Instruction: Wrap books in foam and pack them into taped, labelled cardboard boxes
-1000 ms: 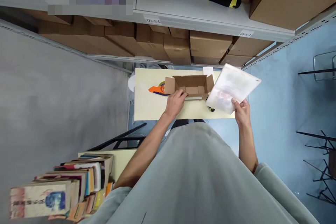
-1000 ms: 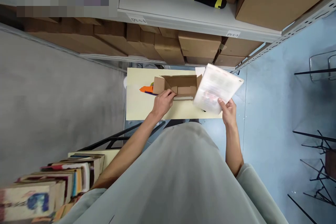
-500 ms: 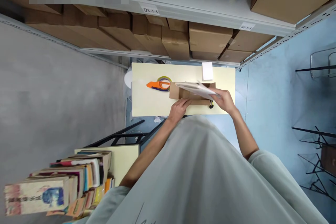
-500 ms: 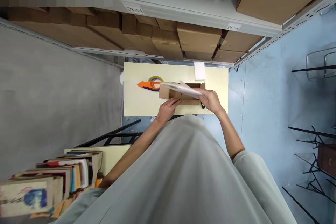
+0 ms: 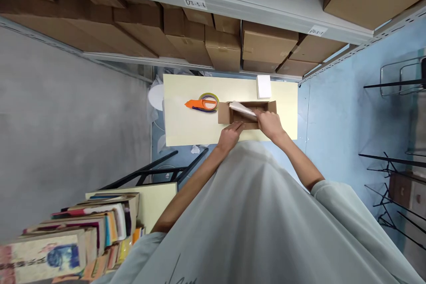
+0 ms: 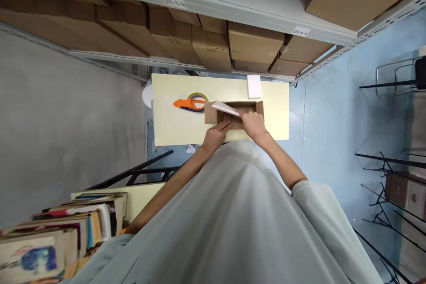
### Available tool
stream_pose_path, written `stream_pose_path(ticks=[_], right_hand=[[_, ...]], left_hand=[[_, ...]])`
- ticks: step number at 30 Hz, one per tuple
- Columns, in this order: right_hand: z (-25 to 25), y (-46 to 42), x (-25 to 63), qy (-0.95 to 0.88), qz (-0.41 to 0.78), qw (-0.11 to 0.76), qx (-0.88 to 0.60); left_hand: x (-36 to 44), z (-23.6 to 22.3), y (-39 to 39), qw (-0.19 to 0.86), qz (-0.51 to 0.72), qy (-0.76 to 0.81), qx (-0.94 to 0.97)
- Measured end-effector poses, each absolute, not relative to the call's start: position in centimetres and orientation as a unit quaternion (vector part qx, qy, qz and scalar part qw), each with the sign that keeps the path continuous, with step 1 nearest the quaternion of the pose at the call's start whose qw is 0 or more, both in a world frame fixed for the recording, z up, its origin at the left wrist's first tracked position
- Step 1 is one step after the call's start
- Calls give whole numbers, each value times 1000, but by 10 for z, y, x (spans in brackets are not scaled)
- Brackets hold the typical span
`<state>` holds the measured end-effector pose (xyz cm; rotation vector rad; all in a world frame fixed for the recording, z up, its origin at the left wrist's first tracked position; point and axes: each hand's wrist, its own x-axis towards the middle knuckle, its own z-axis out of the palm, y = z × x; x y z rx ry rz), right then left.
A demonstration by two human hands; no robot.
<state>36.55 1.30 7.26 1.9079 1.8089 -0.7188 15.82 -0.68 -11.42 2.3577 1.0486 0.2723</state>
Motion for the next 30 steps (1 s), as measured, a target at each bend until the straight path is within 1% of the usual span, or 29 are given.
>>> stream_pose_path(ticks=[4,8,11,13,17,20,26,30], right_hand=[[66,13,353,637,-249,235,691],[27,25,343,633,-258,258,682],[-3,33,349,625,-270,266,683],[-13,35,355,619,-277,263,687],[-14,34,361,614,-290,243,693],[-8,32,360,621,-270,216,703],[-1,32,359,626,-266,243,692],[7,29,360,627,-257,222,701]], left_hand=[[167,-106,-8,271,64,357,892],[170,-98,-7,265,17,330,906],[165,-94,-3,271,23,321,907],[161,-94,0,279,41,315,906],[157,-96,6,305,75,316,895],[157,-96,12,318,86,320,888],[155,-96,20,325,42,315,891],[155,-97,18,316,31,314,895]])
